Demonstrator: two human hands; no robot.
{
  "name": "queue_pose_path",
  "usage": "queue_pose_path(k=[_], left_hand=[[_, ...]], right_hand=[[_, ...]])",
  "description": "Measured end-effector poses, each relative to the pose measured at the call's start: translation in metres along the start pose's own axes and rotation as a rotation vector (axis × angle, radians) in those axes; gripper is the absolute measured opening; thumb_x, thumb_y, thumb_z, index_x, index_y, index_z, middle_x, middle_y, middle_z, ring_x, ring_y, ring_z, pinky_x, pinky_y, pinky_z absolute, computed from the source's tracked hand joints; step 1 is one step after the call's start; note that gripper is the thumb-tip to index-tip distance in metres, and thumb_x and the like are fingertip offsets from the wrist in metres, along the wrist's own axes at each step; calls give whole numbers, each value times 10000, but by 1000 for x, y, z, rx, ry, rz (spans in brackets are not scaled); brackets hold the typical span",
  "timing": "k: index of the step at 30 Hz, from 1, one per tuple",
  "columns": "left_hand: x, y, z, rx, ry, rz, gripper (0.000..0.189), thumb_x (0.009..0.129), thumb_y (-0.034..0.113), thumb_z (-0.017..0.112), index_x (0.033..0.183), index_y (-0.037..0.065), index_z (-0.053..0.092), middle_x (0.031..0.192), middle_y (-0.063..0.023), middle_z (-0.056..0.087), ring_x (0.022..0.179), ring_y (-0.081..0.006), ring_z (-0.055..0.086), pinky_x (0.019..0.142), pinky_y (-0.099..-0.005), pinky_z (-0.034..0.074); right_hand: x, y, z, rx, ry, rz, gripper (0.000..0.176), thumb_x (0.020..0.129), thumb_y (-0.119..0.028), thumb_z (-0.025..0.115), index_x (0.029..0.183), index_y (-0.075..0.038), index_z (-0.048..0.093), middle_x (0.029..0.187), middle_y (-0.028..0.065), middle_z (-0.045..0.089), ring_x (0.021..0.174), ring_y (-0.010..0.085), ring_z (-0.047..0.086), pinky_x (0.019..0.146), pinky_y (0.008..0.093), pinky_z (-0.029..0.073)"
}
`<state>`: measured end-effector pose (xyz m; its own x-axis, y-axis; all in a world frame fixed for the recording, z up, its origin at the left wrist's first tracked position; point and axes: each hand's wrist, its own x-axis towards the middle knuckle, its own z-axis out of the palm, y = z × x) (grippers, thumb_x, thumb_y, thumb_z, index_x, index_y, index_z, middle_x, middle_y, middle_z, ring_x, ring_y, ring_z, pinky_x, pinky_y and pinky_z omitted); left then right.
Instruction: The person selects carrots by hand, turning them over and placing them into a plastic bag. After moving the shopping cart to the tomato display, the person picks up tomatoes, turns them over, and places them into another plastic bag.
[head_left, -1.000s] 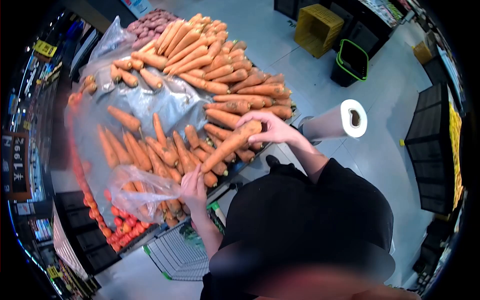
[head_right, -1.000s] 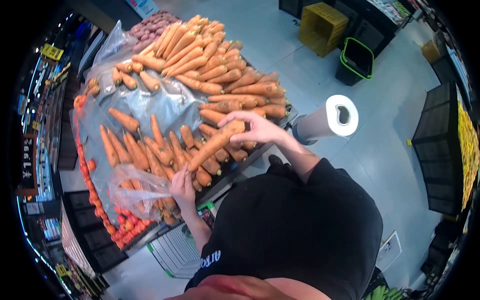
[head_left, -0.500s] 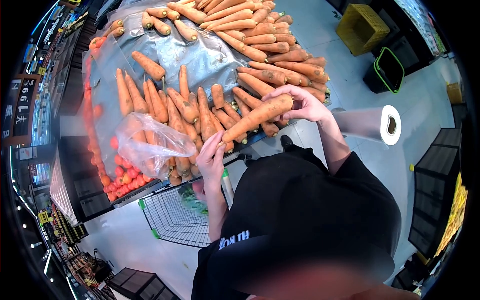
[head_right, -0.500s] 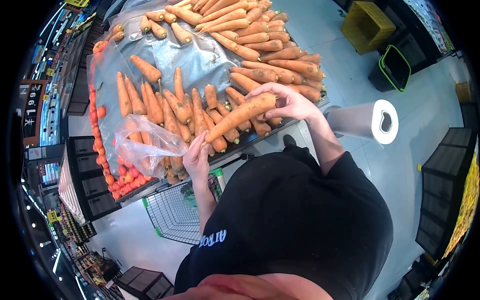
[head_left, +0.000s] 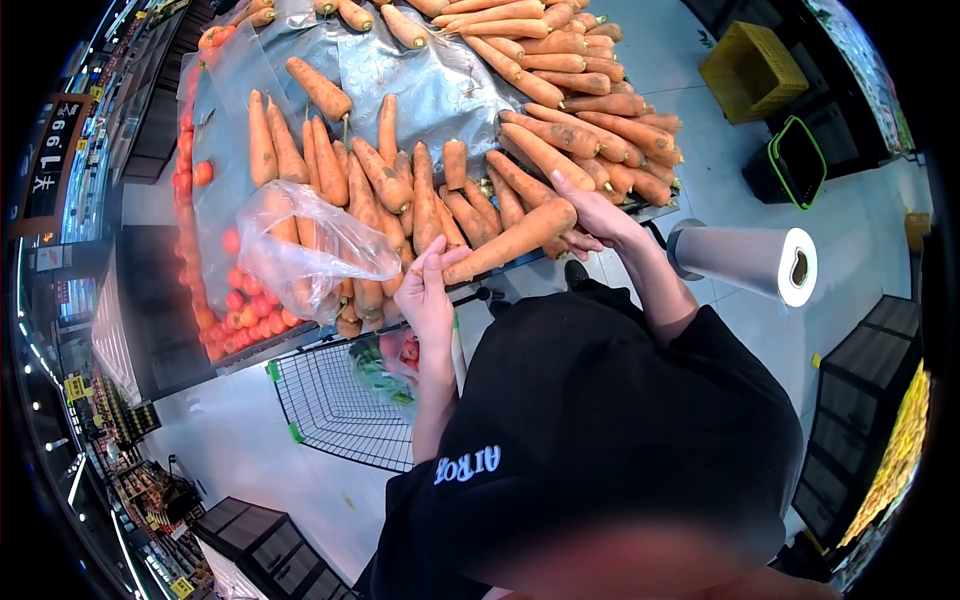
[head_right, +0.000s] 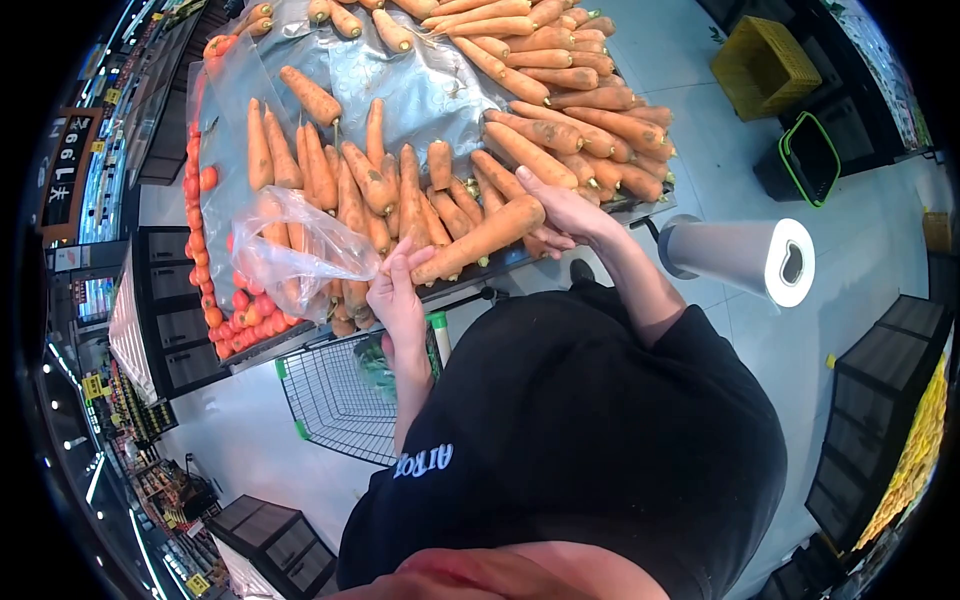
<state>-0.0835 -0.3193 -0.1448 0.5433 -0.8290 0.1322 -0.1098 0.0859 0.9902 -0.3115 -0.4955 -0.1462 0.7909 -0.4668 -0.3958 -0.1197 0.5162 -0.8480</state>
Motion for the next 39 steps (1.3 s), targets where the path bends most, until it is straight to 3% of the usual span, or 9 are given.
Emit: queue_pose_path(k=[6,11,13,18,19,22,29,36,39], left_hand=[[8,-17,-3,-193,-77,-261,377,1096,204,486,1352,-63,560,1165,-150,710,1017,-176,696,869,-297,575],[-6,-52,-12,-71,-56,-279,376,1074,196,542,1393,-2,549,1374,-132,616,1241,-206,613,968,-323,527],[-10,-52,-17,-68,-59,-313,378,1066,191,559,1397,9,550,1351,-120,635,1216,-202,628,990,-316,500],[-16,-66,-27,-122,-121,-339,327,1060,175,571,1340,11,598,1257,-84,687,1109,-154,663,943,-284,509],[-16,-67,-27,-115,-138,-331,318,1059,174,573,1329,10,607,1245,-80,693,1094,-146,666,936,-281,510],[-15,-65,-26,-117,-139,-280,297,1057,164,574,1304,5,620,1220,-82,702,1076,-137,670,921,-274,506],[7,-1,-63,406,23,46,186,1009,60,616,1168,4,694,1156,-77,703,1065,-125,655,979,-289,499],[86,29,-112,976,121,430,329,948,170,667,1236,13,658,1303,-214,606,1172,-369,607,1034,-448,473],[108,18,-132,1342,273,323,476,932,270,686,1318,5,600,1393,-244,535,1247,-414,550,1082,-485,430]], right_hand=[[3,11,13,-129,-115,-23,541,1074,-510,432,1210,-21,620,837,120,740,656,144,701,577,234,544],[3,16,6,-189,186,-127,334,1022,-318,631,1199,-36,669,784,35,671,649,98,663,614,226,527],[4,11,6,-287,364,-294,358,1004,-308,658,1231,-31,663,807,35,677,651,65,630,604,229,518],[19,7,32,-972,761,-864,414,954,-275,685,1290,-39,632,993,148,713,932,286,716,829,359,563],[20,15,34,-994,666,-692,485,921,-313,705,1331,-71,610,1231,214,650,1231,391,590,1034,461,470],[41,62,36,-1552,525,-597,668,864,-445,743,1424,-140,545,1499,217,447,1459,454,316,1187,608,240],[52,82,33,-1616,428,-598,852,804,-383,796,1552,-214,423,1510,172,460,1484,410,300,1223,557,207],[48,80,37,-1701,374,-537,967,773,-355,824,1587,-177,333,1479,174,503,1499,416,276,1233,585,173],[48,81,35,-1719,361,-529,983,767,-348,825,1591,-164,322,1488,164,492,1505,416,260,1239,576,164]])
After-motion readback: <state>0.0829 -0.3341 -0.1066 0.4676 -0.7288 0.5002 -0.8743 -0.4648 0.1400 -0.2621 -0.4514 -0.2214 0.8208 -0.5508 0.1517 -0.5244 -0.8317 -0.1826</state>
